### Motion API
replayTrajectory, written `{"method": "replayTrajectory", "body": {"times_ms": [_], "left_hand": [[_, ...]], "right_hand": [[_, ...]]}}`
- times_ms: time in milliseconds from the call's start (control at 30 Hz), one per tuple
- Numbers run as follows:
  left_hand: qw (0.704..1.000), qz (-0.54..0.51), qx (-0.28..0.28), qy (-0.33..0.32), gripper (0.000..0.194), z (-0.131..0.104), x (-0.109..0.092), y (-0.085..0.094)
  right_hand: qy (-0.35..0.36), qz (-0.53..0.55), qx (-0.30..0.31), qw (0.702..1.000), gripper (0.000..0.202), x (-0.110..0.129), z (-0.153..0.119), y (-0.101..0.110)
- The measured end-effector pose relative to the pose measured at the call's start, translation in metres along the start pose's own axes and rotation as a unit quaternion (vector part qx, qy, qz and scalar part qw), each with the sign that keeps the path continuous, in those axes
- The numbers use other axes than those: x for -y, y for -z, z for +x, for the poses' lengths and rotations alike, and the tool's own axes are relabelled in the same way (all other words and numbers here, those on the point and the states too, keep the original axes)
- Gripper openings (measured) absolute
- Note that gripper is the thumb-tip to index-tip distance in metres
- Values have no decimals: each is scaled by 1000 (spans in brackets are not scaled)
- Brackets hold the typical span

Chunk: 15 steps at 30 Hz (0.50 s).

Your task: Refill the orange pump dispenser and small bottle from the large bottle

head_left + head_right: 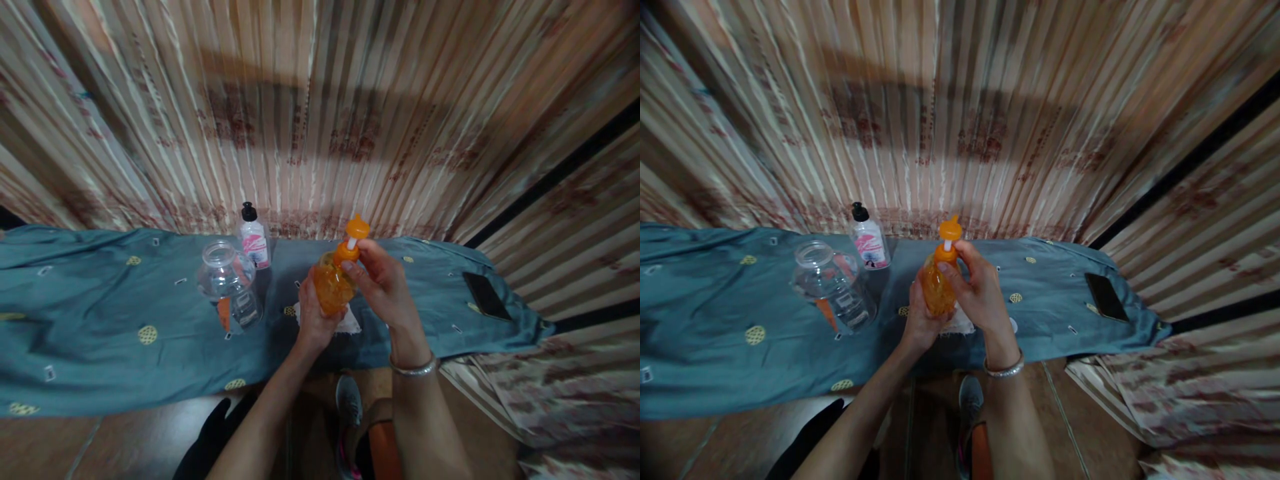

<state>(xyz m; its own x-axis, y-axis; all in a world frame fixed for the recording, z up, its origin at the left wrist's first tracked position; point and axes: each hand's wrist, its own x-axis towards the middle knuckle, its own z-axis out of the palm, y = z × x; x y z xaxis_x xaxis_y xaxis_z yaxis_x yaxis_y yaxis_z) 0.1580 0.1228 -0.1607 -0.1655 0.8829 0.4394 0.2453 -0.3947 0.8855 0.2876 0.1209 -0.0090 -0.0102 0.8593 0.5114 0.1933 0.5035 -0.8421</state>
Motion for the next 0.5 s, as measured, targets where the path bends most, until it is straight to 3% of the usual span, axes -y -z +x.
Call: {"method": "replayTrajectory", "body": {"times_ms": [300,500], "left_hand": [[1000,-19,-1,-8,116,-1,5,1],[1000,-12,-4,-13,118,0,6,0]], "right_hand": [[2,-7,-7,1000,44,-3,0,-1],[7,-28,-75,997,45,-9,-9,-15]]}}
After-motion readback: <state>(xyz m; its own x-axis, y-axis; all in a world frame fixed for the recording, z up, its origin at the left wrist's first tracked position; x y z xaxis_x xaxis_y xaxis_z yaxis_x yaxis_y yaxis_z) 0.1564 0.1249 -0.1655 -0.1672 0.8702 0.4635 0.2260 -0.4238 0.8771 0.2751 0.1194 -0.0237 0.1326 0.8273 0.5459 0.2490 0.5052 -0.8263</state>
